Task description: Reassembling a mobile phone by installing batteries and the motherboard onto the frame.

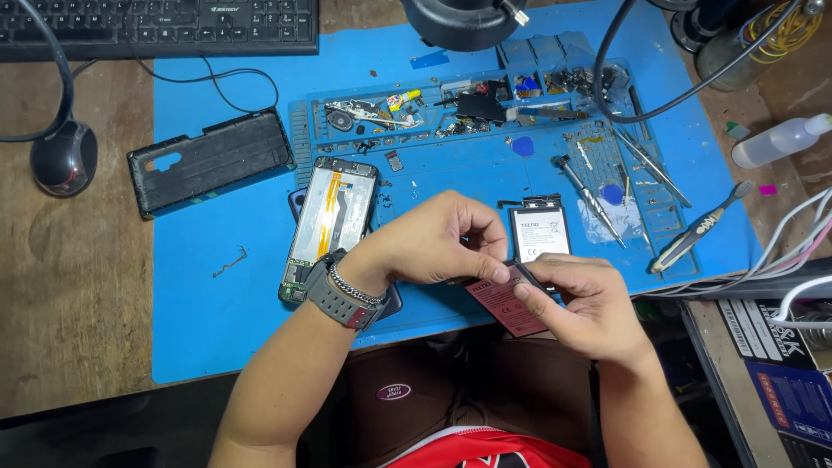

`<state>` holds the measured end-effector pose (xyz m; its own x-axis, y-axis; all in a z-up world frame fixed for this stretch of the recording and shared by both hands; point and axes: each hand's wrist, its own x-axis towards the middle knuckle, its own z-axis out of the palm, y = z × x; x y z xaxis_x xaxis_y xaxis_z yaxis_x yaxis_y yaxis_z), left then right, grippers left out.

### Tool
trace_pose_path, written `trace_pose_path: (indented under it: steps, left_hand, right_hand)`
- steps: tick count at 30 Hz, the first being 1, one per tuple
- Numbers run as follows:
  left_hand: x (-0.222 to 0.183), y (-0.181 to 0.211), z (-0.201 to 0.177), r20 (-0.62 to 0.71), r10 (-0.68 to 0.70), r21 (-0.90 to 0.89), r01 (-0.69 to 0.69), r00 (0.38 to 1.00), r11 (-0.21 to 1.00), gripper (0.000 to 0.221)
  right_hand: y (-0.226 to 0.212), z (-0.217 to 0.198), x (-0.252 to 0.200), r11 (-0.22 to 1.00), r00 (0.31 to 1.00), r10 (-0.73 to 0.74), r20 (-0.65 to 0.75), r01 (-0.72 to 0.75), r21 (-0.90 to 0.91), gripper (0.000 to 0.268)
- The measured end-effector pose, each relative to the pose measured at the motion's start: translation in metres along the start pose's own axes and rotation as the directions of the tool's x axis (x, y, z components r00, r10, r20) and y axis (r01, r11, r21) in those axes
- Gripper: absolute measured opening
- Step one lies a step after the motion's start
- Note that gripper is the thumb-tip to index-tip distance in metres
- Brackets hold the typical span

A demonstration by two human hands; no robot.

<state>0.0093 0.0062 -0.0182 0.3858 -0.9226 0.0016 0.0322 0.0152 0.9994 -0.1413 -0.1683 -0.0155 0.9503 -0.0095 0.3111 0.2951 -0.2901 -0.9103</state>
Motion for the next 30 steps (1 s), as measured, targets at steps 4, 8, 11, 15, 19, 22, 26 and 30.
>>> trace_pose_path:
  steps: [4, 8, 11, 15, 19, 22, 26, 30]
  left_hand:
    - [-0.001, 0.001, 0.0, -0.029, 0.0, 0.062, 0.002, 1.0, 0.998, 0.01]
    - [-0.005, 0.012, -0.002, -0.03, 0.058, 0.196, -0.051, 0.998, 0.979, 0.005]
    - [-0.005, 0.011, -0.001, -0.02, 0.116, 0.23, -0.109, 0.993, 0.967, 0.006]
    - [-0.006, 0.011, 0.005, -0.055, 0.199, 0.236, -0.18, 0.979, 0.955, 0.008]
    - [-0.007, 0.011, 0.006, -0.067, 0.225, 0.233, -0.204, 0.972, 0.951, 0.009]
    - [-0.007, 0.01, 0.006, -0.077, 0.251, 0.222, -0.229, 0.965, 0.948, 0.007]
    - [-0.008, 0.011, 0.003, -0.046, 0.234, 0.223, -0.218, 0.971, 0.95, 0.008]
    - [-0.012, 0.022, -0.003, -0.025, 0.199, 0.269, -0.185, 0.98, 0.945, 0.014]
  right_hand:
    - [0.0, -0.001, 0.004, 1.0, 1.0, 0.02, 0.011, -0.02, -0.007, 0.009]
    - [0.002, -0.002, 0.004, 1.0, 0.999, 0.023, 0.032, -0.022, -0.01, 0.009]
    - [0.003, -0.002, 0.002, 0.999, 0.998, 0.023, 0.063, -0.021, -0.025, 0.008]
    - [0.012, -0.005, -0.003, 0.998, 0.998, 0.012, 0.067, -0.007, -0.066, 0.007]
    - [0.02, -0.007, -0.005, 0.998, 0.997, 0.008, 0.072, -0.003, -0.068, 0.007]
    - [0.03, -0.007, -0.008, 0.999, 0.998, 0.0, 0.058, 0.002, -0.045, 0.008]
    - [0.052, -0.004, -0.021, 0.997, 0.998, 0.054, -0.031, -0.052, 0.058, 0.007]
    - [0.052, 0.006, -0.027, 0.986, 0.979, 0.103, -0.177, -0.078, 0.145, 0.009]
